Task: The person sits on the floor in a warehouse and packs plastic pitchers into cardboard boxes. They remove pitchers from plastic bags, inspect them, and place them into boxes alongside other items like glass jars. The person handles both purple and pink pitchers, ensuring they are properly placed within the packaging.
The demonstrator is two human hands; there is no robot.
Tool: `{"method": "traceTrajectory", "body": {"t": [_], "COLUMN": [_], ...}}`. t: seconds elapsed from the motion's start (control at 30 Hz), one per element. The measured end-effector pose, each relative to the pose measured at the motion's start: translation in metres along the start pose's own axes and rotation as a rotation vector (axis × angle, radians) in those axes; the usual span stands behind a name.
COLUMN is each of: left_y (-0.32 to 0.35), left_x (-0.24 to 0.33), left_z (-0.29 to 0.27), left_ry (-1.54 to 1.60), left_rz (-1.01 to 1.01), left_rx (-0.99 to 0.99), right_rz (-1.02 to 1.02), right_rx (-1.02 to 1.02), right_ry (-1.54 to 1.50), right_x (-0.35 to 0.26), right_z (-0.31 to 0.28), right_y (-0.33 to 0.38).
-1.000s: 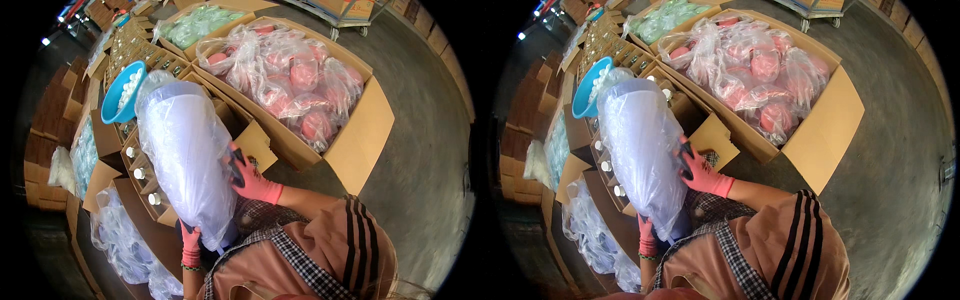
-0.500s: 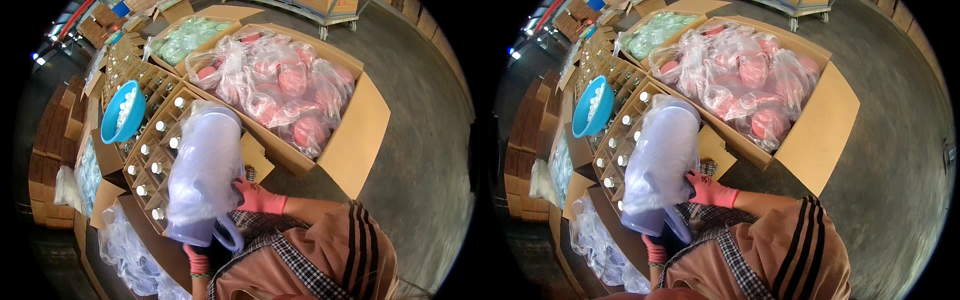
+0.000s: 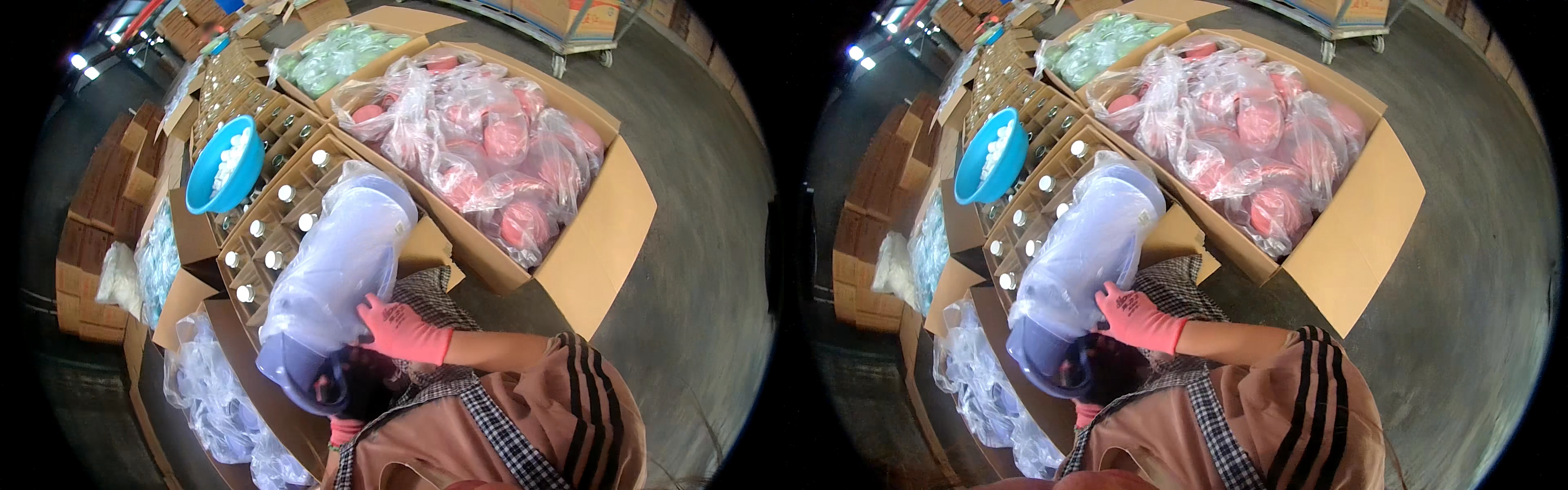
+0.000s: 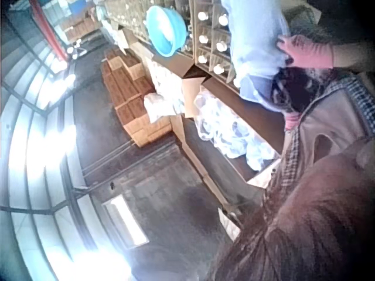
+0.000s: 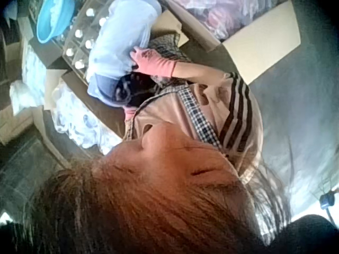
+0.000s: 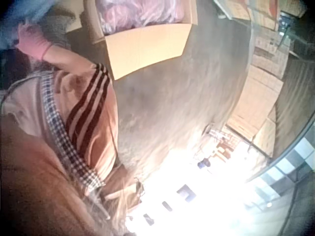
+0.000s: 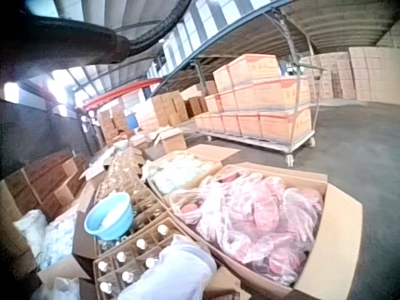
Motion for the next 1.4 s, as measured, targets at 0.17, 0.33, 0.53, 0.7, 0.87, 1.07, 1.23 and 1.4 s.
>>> {"method": "traceTrajectory", "body": {"t": [0.17, 0.33, 0.53, 0.7, 0.87, 1.07, 1.23, 1.4], "left_y": [0.039, 0.010, -0.025, -0.036, -0.049, -0.053, -0.069, -0.062], "left_x": [0.027, 0.037, 0.003, 0.032, 0.044, 0.025, 0.043, 0.026], "left_z": [0.052, -0.004, 0.032, 0.001, 0.012, 0.025, -0.007, 0.027], "left_ry": [-0.751, -1.432, -0.814, -1.124, -1.710, -2.056, -2.432, -2.369], "left_rz": [0.523, 0.275, 0.261, 0.158, 0.127, 0.408, 0.500, 0.484], "left_rx": [-0.122, 0.139, 0.077, 0.010, -0.168, -0.049, -0.119, 0.060], "right_rz": [0.019, -0.025, 0.001, 0.037, -0.198, 0.102, 0.569, 0.830], "right_rx": [0.126, 0.166, -0.093, -0.106, -0.063, 0.600, 0.833, 0.375], "right_ry": [-0.145, -0.086, 0.094, 0.268, 0.002, 0.031, 0.458, 1.011], "right_x": [-0.007, -0.017, -0.033, -0.040, -0.045, 0.014, 0.199, 0.320], "right_z": [-0.007, 0.026, 0.053, 0.051, 0.018, -0.143, -0.281, -0.330], "right_y": [-0.008, -0.005, 0.006, 0.010, 0.037, 0.056, 0.076, 0.061]}}
Point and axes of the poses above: each hand's wrist, its own y-axis away from the middle knuckle, its own z-axis out of the palm, x = y × z, the point moved 2 cm from there along -y, towards the middle knuckle, and after that the axes turned 6 degrees about -y, right-handed, at the moved point
